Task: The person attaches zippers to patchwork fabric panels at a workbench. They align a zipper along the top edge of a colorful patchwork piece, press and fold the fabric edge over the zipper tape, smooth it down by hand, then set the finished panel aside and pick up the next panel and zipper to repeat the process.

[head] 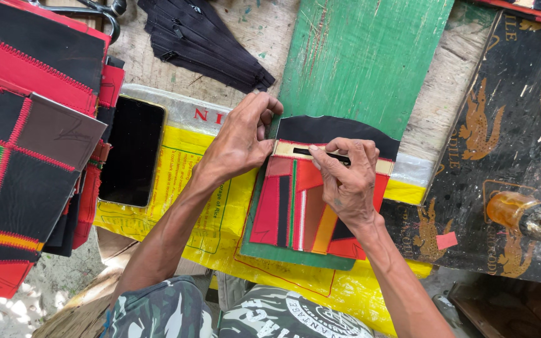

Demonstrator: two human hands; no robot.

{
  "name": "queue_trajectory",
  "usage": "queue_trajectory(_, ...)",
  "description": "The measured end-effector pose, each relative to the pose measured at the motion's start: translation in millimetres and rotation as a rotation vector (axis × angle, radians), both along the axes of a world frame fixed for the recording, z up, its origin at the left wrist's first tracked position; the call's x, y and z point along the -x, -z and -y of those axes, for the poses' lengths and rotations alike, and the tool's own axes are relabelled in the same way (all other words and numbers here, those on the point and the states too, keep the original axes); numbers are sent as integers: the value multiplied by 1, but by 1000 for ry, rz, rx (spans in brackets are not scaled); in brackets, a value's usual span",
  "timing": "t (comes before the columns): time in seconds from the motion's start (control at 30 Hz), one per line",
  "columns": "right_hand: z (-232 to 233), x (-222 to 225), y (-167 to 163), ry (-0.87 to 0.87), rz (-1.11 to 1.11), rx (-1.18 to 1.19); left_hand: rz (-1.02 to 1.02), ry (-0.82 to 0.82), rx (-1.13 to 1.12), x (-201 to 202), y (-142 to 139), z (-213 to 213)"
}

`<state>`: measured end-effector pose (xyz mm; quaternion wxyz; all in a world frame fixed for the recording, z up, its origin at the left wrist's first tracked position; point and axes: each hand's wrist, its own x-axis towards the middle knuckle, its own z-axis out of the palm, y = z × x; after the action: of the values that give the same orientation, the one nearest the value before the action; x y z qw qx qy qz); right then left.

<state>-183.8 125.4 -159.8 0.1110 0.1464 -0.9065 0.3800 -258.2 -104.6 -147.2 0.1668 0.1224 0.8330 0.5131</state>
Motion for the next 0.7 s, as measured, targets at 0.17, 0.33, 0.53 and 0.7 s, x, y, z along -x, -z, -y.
queue_trajectory(0.17,6,1,-4,5,15,-32,-16,17,-29,0,-1,1)
queue_trajectory(0.33,14,0,-3,62,19,41,14,16,-25,0,-3,0)
queue_trajectory(0.53,11,0,-1,55,21,44,-2,26,-29,0,-3,-1)
queue_trajectory(0.7,14,-1,1,22,7,25,-7,36,-32,-2,-3,2)
